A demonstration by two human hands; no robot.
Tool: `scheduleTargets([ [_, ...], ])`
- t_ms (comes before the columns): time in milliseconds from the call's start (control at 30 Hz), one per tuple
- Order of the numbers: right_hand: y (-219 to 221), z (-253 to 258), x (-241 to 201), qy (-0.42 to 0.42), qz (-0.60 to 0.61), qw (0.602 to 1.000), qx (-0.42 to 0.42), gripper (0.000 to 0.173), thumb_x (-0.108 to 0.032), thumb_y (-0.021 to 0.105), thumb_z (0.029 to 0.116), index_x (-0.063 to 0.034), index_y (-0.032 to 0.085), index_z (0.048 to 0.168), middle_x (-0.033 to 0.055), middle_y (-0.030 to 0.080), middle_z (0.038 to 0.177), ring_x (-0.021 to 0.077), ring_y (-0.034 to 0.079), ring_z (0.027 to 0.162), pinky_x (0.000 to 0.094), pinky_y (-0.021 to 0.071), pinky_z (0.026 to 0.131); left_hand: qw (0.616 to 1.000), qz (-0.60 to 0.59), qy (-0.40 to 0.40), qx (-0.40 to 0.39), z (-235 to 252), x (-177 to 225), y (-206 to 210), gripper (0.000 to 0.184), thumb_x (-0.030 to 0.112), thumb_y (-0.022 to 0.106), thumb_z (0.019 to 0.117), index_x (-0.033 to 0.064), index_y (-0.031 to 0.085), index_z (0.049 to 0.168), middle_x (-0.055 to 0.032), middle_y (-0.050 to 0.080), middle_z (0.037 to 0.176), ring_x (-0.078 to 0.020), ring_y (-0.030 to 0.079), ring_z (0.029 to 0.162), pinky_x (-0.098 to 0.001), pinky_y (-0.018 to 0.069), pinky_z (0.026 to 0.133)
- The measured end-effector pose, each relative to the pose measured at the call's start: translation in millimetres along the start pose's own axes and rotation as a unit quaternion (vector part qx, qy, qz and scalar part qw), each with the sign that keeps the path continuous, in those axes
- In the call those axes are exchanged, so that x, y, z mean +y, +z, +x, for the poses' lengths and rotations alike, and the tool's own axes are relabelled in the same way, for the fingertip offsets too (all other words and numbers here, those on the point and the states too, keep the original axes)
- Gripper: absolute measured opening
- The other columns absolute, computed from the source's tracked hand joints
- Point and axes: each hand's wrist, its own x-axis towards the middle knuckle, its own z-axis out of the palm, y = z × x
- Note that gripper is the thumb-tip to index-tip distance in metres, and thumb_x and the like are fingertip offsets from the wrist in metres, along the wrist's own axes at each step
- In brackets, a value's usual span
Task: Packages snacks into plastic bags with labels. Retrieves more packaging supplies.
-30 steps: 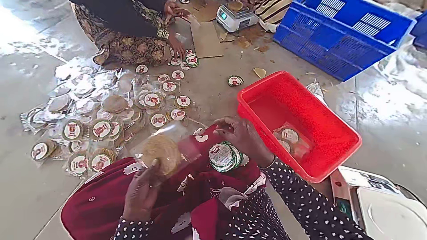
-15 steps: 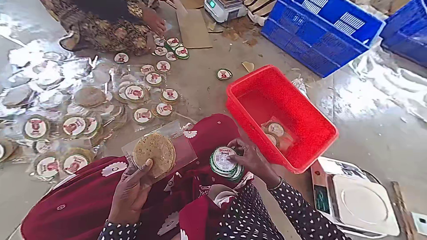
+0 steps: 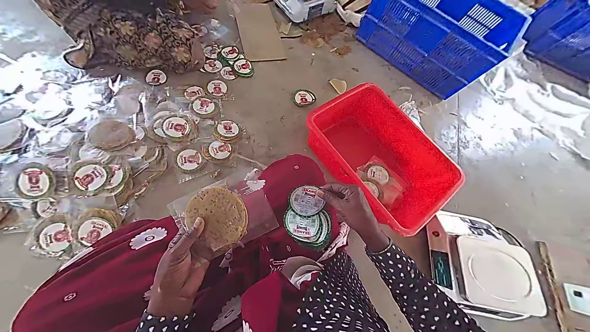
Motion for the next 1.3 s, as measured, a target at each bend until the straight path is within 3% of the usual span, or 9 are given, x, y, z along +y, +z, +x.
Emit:
scheduleTargets([
  [100,-1.3,-1.1,-10.0,0.025,0.051,0.998,0.015,0.008,-0.012,0.073,0.0947,-0.0047,0.074,0.098,-0.0022,0.069,0.076,-0.0003,0.055,0.057,0.0164,0.0464,0.053,1.0,-0.004,-0.004,-0.005,-0.3,-4.0,1.3,0.028,0.013,0.045,0.1065,0.0023,0.056,0.129,-0.013,0.072,0.115,-0.0222,0.072,0.105,-0.0425,0.0621,0.09],
  [233,2.3,-2.4,-26.8,0.007,0.133,0.991,0.033,0.003,-0.005,0.072,0.0932,-0.004,0.073,0.095,-0.0014,0.069,0.075,0.0006,0.055,0.053,0.0157,0.0469,0.048,1.0,0.0,-0.015,-0.006,-4.5,-6.9,8.3,0.028,0.014,0.044,0.1078,0.0017,0.058,0.128,-0.0123,0.073,0.111,-0.0206,0.073,0.101,-0.0404,0.0628,0.088],
  [533,10.2,-5.3,-53.9,0.005,0.17,0.985,-0.002,0.002,-0.004,0.071,0.0926,-0.0048,0.074,0.093,-0.0008,0.07,0.074,0.0009,0.058,0.054,0.015,0.0475,0.049,0.999,-0.003,-0.031,-0.012,-13.5,-11.9,20.9,0.024,0.01,0.045,0.1073,-0.0004,0.063,0.121,-0.013,0.075,0.105,-0.0195,0.075,0.095,-0.0366,0.0634,0.085],
  [800,42.8,-6.3,-73.3,0.029,0.237,0.963,-0.123,0.003,-0.002,0.07,0.0925,-0.0033,0.072,0.093,-0.0031,0.069,0.075,-0.0013,0.056,0.056,0.0141,0.0461,0.051,0.997,0.009,-0.064,-0.037,-17.5,-16.0,32.2,0.024,0.01,0.047,0.1067,-0.001,0.063,0.121,-0.0139,0.075,0.104,-0.0211,0.075,0.093,-0.0379,0.0638,0.084],
  [967,40.4,-7.9,-76.6,-0.002,0.264,0.958,-0.115,0.01,0.002,0.06,0.0976,0.0019,0.069,0.102,0.0051,0.073,0.085,0.0107,0.071,0.069,0.0261,0.0629,0.068,0.998,0.009,-0.053,-0.036,-16.7,-15.7,28.0,0.025,0.01,0.047,0.1069,-0.0019,0.063,0.121,-0.0146,0.075,0.104,-0.0207,0.075,0.093,-0.0373,0.0634,0.084],
  [1067,40.0,-12.8,-75.5,-0.032,0.253,0.951,-0.173,0.028,-0.009,0.047,0.1062,-0.0009,0.073,0.107,0.0009,0.076,0.093,0.0046,0.069,0.075,0.0215,0.0582,0.068,0.997,0.013,-0.063,-0.034,-17.2,-16.5,32.3,0.025,0.01,0.047,0.1068,-0.0024,0.064,0.121,-0.0144,0.075,0.104,-0.0211,0.075,0.093,-0.0375,0.0634,0.084],
  [1200,40.1,-16.2,-69.8,-0.05,0.271,0.942,-0.191,0.052,-0.036,0.03,0.1115,-0.0054,0.071,0.112,-0.0027,0.074,0.09,0.0007,0.063,0.068,0.0186,0.0519,0.061,0.997,0.015,-0.075,-0.03,-19.0,-18.9,37.4,0.024,0.012,0.049,0.1055,-0.0013,0.065,0.118,-0.0148,0.075,0.102,-0.0225,0.075,0.091,-0.0396,0.0646,0.08],
  [1267,34.4,-13.6,-65.1,-0.047,0.272,0.945,-0.176,0.052,-0.04,0.035,0.1104,-0.0027,0.07,0.114,-0.0014,0.075,0.09,0.0016,0.063,0.068,0.0179,0.0511,0.06,0.997,0.024,-0.066,-0.032,-20.0,-19.2,36.7,0.023,0.012,0.049,0.1055,-0.0008,0.065,0.117,-0.0136,0.075,0.101,-0.0209,0.075,0.091,-0.0384,0.0641,0.082],
  [1300,31.3,-13.9,-64.5,-0.052,0.253,0.951,-0.172,0.039,-0.032,0.045,0.1083,-0.0027,0.071,0.114,-0.0022,0.075,0.092,0.0007,0.064,0.071,0.0172,0.0509,0.062,0.997,0.029,-0.063,-0.033,-20.0,-19.7,37.0,0.023,0.012,0.049,0.1058,0.0,0.065,0.116,-0.0126,0.076,0.1,-0.0199,0.075,0.091,-0.0376,0.0642,0.082],
])
